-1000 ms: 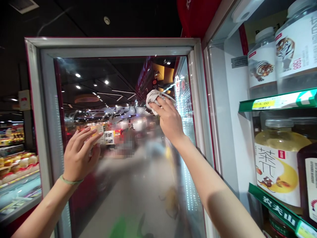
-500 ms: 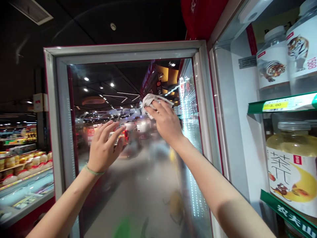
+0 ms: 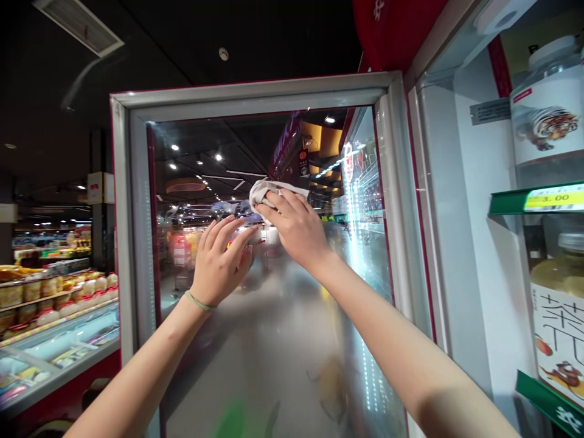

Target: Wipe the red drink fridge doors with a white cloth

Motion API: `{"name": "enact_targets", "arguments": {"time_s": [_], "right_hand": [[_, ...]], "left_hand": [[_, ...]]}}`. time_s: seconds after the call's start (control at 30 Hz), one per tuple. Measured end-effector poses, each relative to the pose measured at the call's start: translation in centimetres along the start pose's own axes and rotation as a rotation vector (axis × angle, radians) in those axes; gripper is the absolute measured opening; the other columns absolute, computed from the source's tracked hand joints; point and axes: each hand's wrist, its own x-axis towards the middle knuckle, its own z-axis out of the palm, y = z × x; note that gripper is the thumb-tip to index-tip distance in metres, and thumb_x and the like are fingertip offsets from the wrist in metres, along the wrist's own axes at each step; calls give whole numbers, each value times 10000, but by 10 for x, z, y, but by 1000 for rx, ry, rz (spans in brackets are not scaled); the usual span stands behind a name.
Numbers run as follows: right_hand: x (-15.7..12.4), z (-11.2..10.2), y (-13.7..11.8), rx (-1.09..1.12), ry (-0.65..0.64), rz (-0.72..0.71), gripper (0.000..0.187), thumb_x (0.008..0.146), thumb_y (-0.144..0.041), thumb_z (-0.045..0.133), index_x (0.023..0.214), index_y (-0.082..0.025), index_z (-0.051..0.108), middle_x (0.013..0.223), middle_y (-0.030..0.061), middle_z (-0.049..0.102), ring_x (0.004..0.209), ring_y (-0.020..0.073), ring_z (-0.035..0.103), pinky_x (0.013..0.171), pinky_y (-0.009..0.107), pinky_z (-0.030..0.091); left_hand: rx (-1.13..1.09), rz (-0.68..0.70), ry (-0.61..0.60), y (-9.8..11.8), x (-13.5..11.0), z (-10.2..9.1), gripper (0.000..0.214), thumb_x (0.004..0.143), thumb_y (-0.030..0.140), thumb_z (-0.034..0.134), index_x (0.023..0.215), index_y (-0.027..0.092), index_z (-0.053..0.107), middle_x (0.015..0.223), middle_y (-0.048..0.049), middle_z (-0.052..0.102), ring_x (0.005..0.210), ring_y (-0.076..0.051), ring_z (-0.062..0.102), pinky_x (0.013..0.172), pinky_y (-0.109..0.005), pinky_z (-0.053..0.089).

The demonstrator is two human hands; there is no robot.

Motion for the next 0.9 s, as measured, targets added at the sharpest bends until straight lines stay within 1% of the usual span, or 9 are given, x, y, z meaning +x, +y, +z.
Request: {"name": "enact_targets", "arguments": {"time_s": [0.03,0.17,0.27,0.4,0.5,0.63,0.73,0.83,0.9], "right_hand": [[1,1,-1,3,-6,-10,527,990,-84,407,1373,-341,661,1462,10,627,1403,265,503,1192,486,434],[6,3,-5,-2,59,46,520,997,-97,399,1377,-340,658,1451,13,632,1411,270,493,1194,491,430],[11,5,-8,26,-16,-25,488,1009,-109,409,1354,-327,677,1454,14,631,1396,259,508,1184,460,436],[18,7,-12,35,-5,3,480,1009,-114,433,1358,-338,675,1462,16,628,1410,262,497,1183,465,430],[21,9,-14,48,-70,-82,471,1011,-109,443,1351,-334,678,1471,9,625,1400,245,511,1174,441,435],[25,11,-17,15,-25,-35,465,1003,-96,457,1345,-317,681,1474,15,622,1393,246,514,1165,430,429],[29,10,-19,27,-95,-109,450,1001,-95,477,1339,-305,686,1468,22,629,1385,235,519,1151,405,432],[34,7,-17,24,-91,-99,472,994,-72,467,1363,-282,673,1483,39,616,1385,236,519,1142,406,433],[38,6,-14,31,-115,-128,486,984,-63,473,1373,-278,669,1485,46,616,1390,241,514,1141,414,430]], "left_hand": [[-1,0,2,0,-1,0,499,909,167,580,1395,280,588,1429,-86,625,1407,-283,518,1240,-504,348],[20,8,1,1,-3,1,500,916,166,576,1406,266,578,1434,-88,622,1407,-288,521,1241,-508,354],[26,14,-3,2,-4,0,497,918,169,579,1409,248,577,1441,-99,617,1410,-293,516,1243,-514,351],[9,5,-6,2,-4,1,512,917,158,570,1422,246,570,1449,-105,614,1426,-290,501,1253,-521,334],[-6,-3,-10,3,-5,1,513,921,161,567,1425,257,567,1459,-100,609,1435,-285,494,1258,-521,325],[-11,0,-6,3,-5,1,506,914,143,571,1414,228,578,1454,-116,609,1439,-290,489,1265,-516,311],[-13,8,4,3,-6,2,503,906,132,579,1404,207,586,1447,-130,612,1439,-292,487,1262,-519,313],[3,17,21,2,-7,3,514,906,133,574,1413,220,575,1453,-120,611,1436,-287,490,1254,-525,326],[13,23,26,1,-8,4,517,908,135,571,1417,223,569,1454,-116,610,1433,-287,494,1251,-527,333]]}}
